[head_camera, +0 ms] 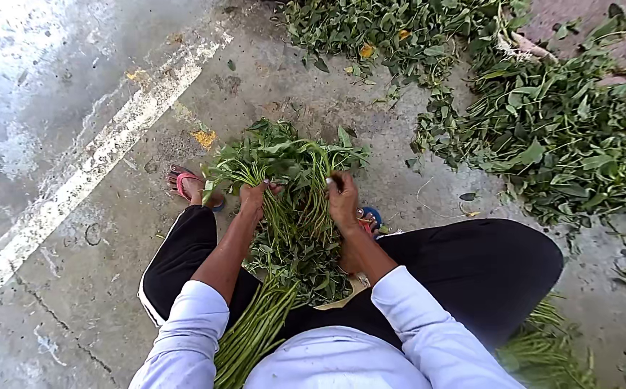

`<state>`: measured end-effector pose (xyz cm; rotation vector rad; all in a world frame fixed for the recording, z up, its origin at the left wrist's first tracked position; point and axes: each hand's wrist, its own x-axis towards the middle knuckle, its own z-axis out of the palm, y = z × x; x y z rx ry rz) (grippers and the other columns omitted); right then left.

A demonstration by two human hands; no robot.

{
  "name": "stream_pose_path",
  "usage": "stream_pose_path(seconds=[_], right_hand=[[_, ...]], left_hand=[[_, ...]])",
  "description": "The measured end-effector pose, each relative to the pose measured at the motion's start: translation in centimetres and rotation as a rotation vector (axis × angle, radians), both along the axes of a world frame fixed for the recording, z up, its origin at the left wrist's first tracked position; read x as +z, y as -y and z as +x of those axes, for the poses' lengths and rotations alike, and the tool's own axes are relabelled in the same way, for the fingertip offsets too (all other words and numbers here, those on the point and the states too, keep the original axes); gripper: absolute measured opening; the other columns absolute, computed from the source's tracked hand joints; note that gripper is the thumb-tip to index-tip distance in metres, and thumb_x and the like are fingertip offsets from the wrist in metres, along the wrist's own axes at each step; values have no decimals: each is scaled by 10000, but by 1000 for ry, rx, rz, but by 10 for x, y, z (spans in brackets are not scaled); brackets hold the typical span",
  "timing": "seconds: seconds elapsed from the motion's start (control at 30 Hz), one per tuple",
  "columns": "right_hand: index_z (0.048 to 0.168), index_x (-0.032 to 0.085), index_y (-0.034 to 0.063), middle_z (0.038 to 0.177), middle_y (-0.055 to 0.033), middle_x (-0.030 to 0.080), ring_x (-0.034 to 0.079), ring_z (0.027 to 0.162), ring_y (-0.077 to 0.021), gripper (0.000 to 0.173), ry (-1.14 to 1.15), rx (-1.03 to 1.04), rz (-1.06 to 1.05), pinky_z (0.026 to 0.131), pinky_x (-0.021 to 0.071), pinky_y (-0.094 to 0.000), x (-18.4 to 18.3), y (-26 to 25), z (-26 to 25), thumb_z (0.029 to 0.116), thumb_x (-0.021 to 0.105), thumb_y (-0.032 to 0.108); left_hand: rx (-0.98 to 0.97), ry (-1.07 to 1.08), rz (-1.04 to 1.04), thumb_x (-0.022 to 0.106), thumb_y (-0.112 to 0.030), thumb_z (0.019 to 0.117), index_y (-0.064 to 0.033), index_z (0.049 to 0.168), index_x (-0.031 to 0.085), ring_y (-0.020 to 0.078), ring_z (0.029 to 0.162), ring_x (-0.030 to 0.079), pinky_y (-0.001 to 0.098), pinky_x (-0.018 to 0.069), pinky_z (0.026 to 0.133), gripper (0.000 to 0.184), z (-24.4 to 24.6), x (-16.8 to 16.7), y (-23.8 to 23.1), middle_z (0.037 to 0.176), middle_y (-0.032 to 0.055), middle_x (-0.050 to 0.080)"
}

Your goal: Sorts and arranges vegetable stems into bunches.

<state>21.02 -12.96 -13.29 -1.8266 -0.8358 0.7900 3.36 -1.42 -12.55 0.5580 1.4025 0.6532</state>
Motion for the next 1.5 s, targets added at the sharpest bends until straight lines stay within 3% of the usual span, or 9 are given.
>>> stream_pose_path(seconds=[0.1,0.17,0.3,0.4,0.63,0.87,1.1,1.27,1.5], right_hand=[[1258,563,-55,1071,-150,637,659,810,-164,285,-42,-253,137,700,586,-331,-5,-10,39,1034,566,122],[1240,569,-56,1065,-153,637,659,851,-164,268,38,-247,144,738,579,-318,-8,-7,45,1021,581,98],[1250,591,-62,1159,-244,646,673,998,-336,257,199,124,33,883,572,-480,-7,11,2,1025,592,63],[1207,660,-54,1163,-231,663,682,1018,-331,227,120,369,9,929,569,-475,-20,12,-38,1001,615,31],[1152,702,-48,1128,-212,689,688,989,-288,227,-52,427,-57,928,553,-444,-34,3,-35,1038,585,109],[1256,701,86,1377,-287,539,597,1199,-451,307,210,386,-607,950,517,-609,-86,-41,4,992,666,237],[1165,718,-13,1190,-249,651,659,1090,-394,223,337,218,-241,949,542,-534,-68,-27,-5,961,634,18],[1052,725,-31,1088,-217,666,678,1012,-335,167,309,260,159,902,580,-461,-38,-1,-35,900,677,-81],[1104,677,-68,1073,-204,714,722,919,-269,171,1,376,154,861,601,-414,-34,-2,-46,934,662,-54]], left_hand=[[39,-39,-38,571,-49,1034,24,1281,456,238,729,739,380,638,692,281,-3,-4,-3,867,147,713],[22,-45,-37,584,-50,1028,13,1288,456,229,739,740,373,633,685,297,0,-4,-2,887,142,722],[-34,13,-10,604,-41,1018,20,1348,452,254,848,756,391,639,757,369,7,0,2,1009,166,734],[-149,104,47,571,-39,1031,51,1312,492,260,890,749,408,625,825,306,8,2,8,1011,175,741],[-204,51,59,684,144,870,41,1313,477,247,866,737,385,628,786,500,4,1,8,1051,180,711],[-263,36,-19,706,117,869,34,1300,495,250,839,729,399,626,752,487,4,5,3,1023,180,704],[-98,-132,40,716,175,798,48,1296,482,255,740,708,399,624,653,565,1,5,-3,999,196,678],[-152,-219,50,740,122,829,51,1345,495,277,902,705,430,614,775,576,0,-4,-1,1167,217,660],[-249,47,69,667,115,901,53,1265,521,211,899,736,364,605,842,397,4,3,5,999,153,743]])
